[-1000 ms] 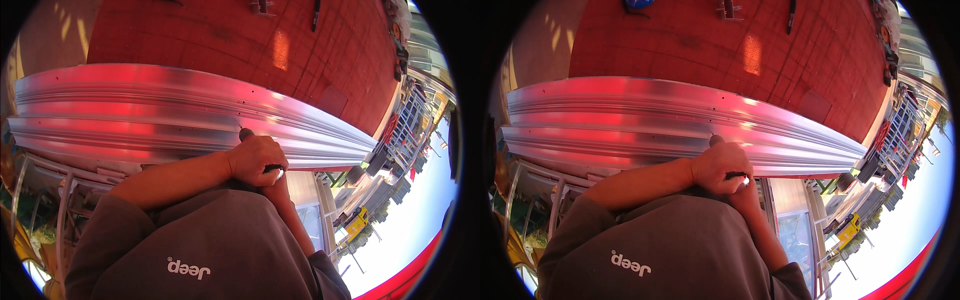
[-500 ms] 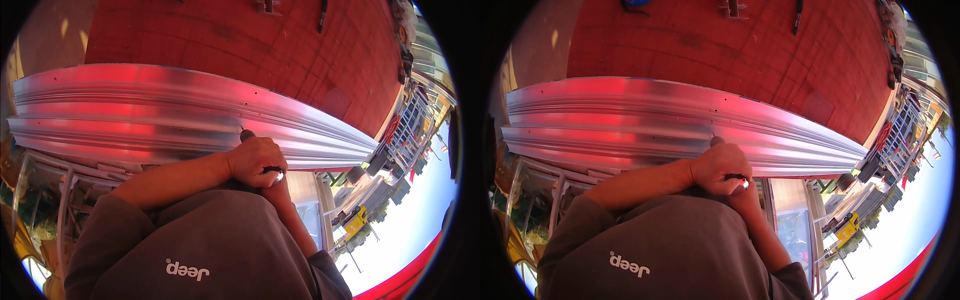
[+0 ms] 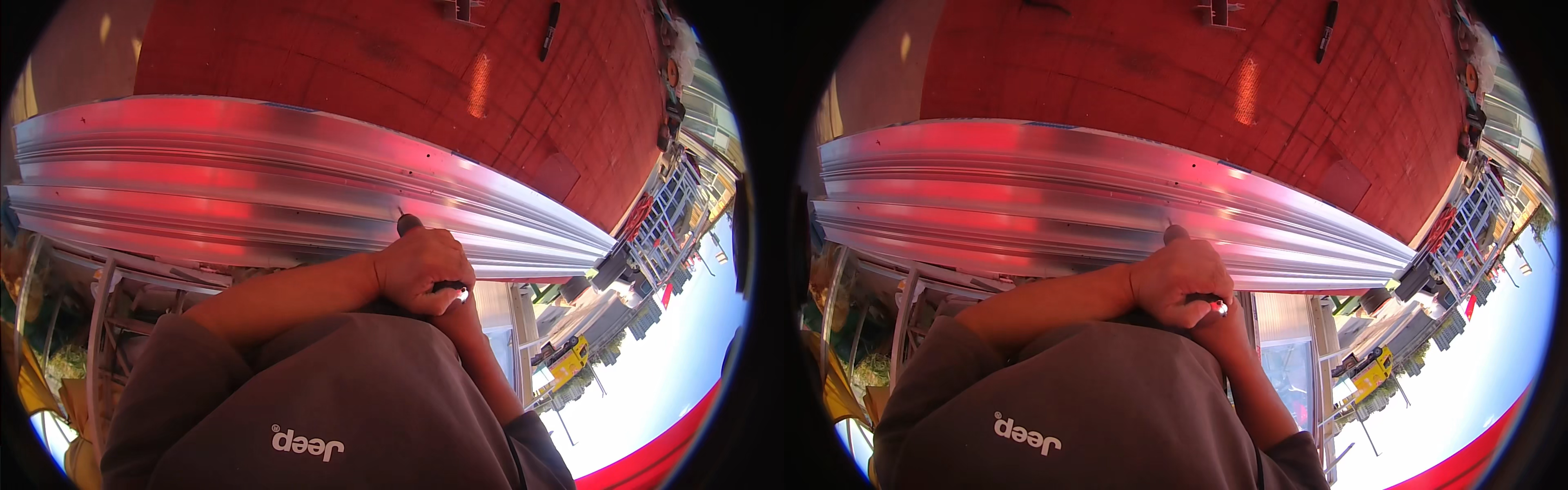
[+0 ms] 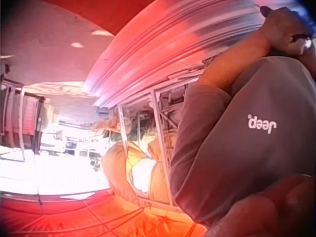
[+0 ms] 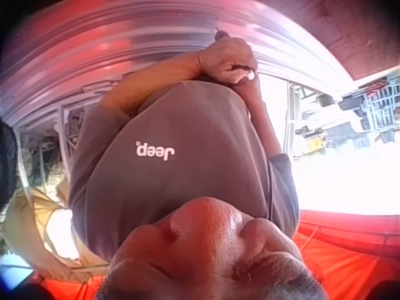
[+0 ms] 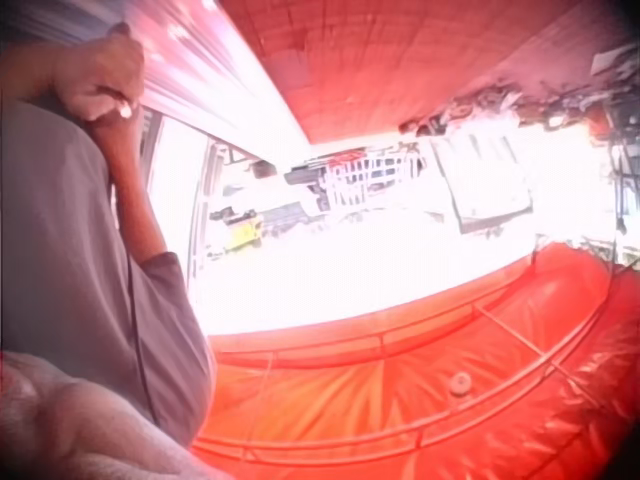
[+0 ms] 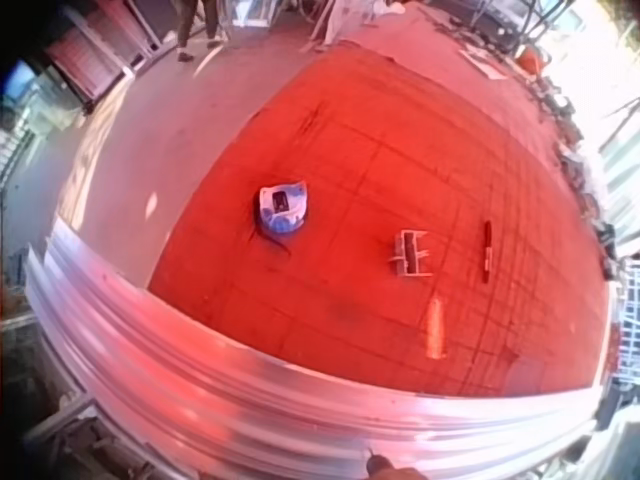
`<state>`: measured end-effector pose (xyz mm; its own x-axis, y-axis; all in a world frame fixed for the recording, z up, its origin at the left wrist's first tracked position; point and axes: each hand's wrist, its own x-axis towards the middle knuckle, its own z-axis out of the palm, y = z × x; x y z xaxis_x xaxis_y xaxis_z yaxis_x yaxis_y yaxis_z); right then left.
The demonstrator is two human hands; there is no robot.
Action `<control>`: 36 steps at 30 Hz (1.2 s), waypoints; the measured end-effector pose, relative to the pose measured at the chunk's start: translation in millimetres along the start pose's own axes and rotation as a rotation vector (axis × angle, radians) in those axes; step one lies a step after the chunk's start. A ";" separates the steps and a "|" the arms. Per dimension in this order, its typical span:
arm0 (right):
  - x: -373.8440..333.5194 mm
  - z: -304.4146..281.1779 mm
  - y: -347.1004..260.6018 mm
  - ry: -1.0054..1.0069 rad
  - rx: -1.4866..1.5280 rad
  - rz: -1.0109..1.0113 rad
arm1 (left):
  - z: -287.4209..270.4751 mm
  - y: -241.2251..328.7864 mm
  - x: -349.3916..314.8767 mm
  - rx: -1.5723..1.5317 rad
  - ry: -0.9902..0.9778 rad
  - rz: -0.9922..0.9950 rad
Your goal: The person marks several long metal profiles with a marker and a small metal template, then uses a cordless drill to make holes at the marked points. The person carries the profiles to another area and places them among other materials.
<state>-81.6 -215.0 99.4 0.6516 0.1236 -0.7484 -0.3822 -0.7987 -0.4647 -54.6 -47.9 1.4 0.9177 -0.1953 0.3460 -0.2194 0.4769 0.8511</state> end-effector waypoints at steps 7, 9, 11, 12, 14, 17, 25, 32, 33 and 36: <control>-0.3 3.1 13.2 0.018 0.014 -0.029 | 2.1 -1.5 -2.0 0.014 0.003 0.003; 0.4 0.9 7.9 0.006 -0.017 -0.018 | 2.0 -1.6 -2.4 0.016 -0.001 0.002; 0.6 2.8 15.7 0.020 0.003 -0.043 | 3.0 -1.6 -2.1 0.022 0.010 0.008; 0.3 2.9 17.0 0.025 0.012 -0.044 | 3.5 -1.2 -2.2 0.024 0.018 0.011; -1.7 4.5 17.7 0.034 0.035 -0.032 | 4.0 -1.1 -2.5 0.030 0.014 0.013; -1.2 4.5 19.2 0.034 0.013 -0.042 | 5.0 -1.5 -2.7 0.057 0.016 0.023; -3.7 13.4 20.6 0.062 -0.120 0.167 | -0.6 1.9 -11.5 0.120 -0.032 0.006; -19.5 8.5 31.8 0.097 0.188 -0.181 | 22.3 32.3 0.9 0.203 -0.081 0.069; -20.7 12.4 40.4 0.091 0.149 -0.233 | 24.1 36.0 -1.9 0.233 -0.104 0.068; -27.1 27.8 54.2 0.087 0.039 -0.364 | 26.9 49.2 -15.3 0.293 -0.172 0.071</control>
<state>-138.2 -245.2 81.4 0.8020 0.3439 -0.4885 -0.1387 -0.6882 -0.7122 -88.3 -44.5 48.7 0.8329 -0.3241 0.4486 -0.3894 0.2326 0.8912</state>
